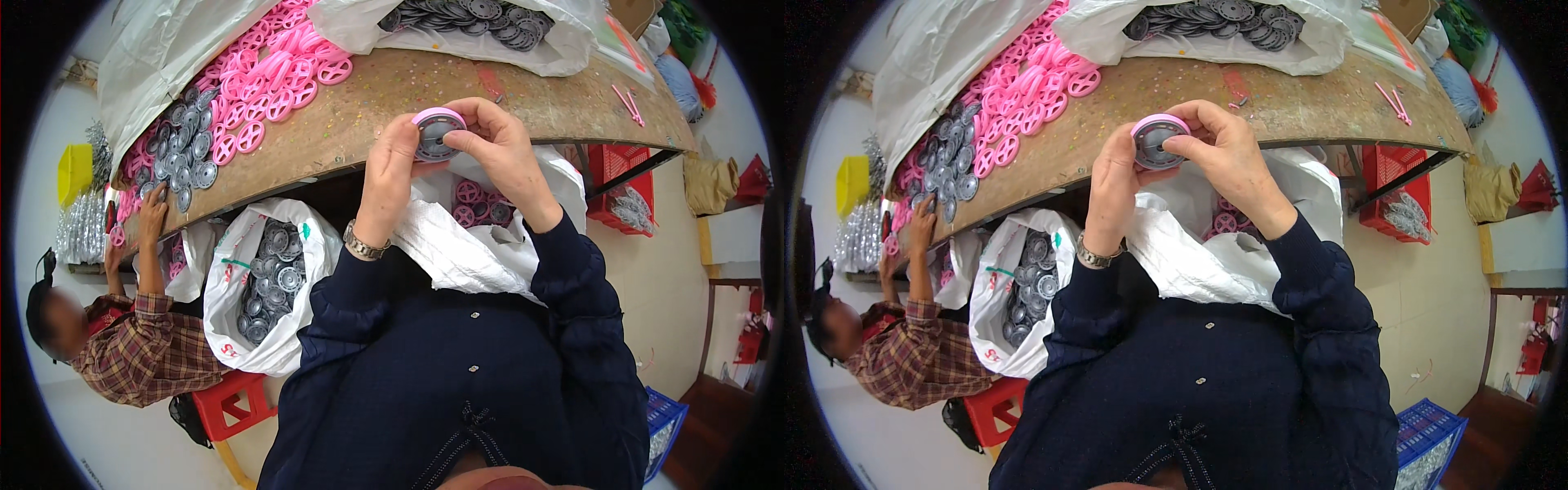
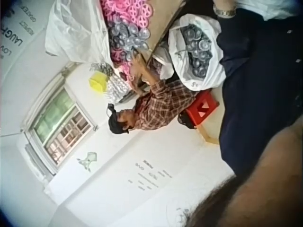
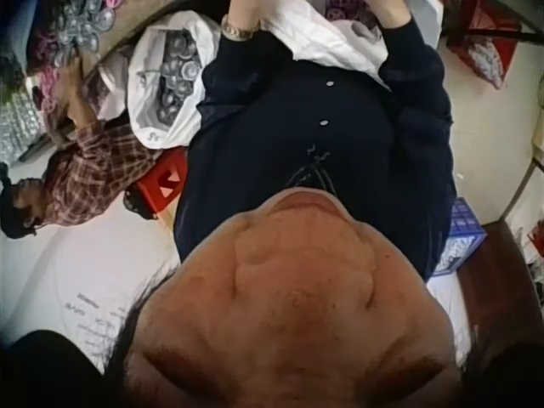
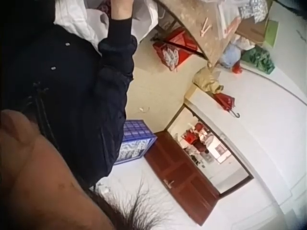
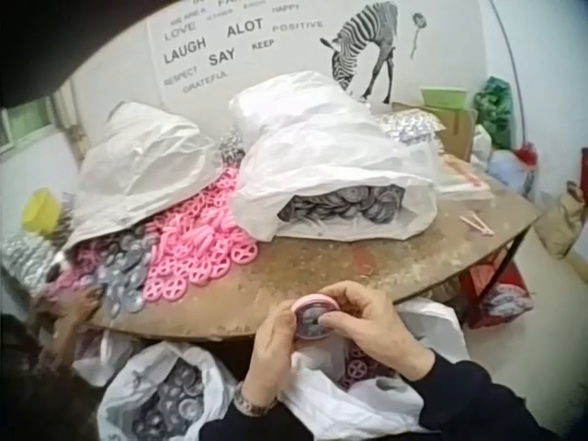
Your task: Assembling circular plastic components by fitting grey gears into pink frames.
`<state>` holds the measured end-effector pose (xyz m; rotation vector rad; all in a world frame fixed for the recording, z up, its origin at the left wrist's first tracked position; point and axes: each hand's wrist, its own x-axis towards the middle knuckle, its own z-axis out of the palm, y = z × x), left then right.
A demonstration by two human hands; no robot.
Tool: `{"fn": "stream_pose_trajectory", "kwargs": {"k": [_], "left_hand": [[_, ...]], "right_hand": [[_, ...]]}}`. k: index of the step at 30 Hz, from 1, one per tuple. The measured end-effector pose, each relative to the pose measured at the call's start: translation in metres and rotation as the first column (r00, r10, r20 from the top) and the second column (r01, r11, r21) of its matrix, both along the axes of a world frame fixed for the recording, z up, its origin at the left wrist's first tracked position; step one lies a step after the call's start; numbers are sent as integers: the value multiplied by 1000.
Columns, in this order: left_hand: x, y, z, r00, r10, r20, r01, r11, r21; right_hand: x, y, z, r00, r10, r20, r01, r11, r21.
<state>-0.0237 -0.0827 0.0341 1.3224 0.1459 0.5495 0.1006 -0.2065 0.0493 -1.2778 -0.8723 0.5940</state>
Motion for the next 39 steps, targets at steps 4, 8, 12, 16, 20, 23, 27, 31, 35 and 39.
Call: {"fn": "stream_pose_trajectory", "kwargs": {"k": [4, 8, 12, 16, 20, 23, 27, 31, 35, 39], "left_hand": [[-4, 2, 0, 998, 55, -35, -42, 955, 292], [-1, -3, -7, 985, 169, 37, -170, 919, 356], [-3, -10, -1, 968, 249, 9, -227, 866, 445], [0, -12, -1, 970, 244, -13, -213, 868, 449], [-4, -9, 2, 990, 72, -122, -40, 969, 244], [-7, -4, 2, 987, 1, -162, 36, 973, 226], [-8, -5, 0, 981, 1, -192, 53, 959, 277], [-10, -9, -3, 983, 17, -182, 53, 926, 375], [-10, -12, -1, 983, 27, -181, 32, 950, 311], [-7, -14, 3, 982, -31, -188, 68, 979, 194]], "right_hand": [[-2, -5, 0, 1000, 24, 18, -23, 999, -28], [-8, -8, -1, 999, 39, -3, -39, 998, -39], [-14, -11, -5, 986, -72, 147, 85, 993, -82], [-9, -11, -16, 997, -63, 43, 66, 996, -65], [-8, -10, -12, 998, -21, -66, 17, 998, -58], [-7, -10, -13, 999, -23, -48, 22, 999, -35], [-7, -9, -20, 999, -33, 15, 33, 999, -24], [-13, -11, -19, 982, -109, 157, 121, 990, -69], [-14, -7, -21, 965, -191, 179, 190, 982, 19], [-11, -9, -18, 986, -122, 117, 122, 993, 8]]}}
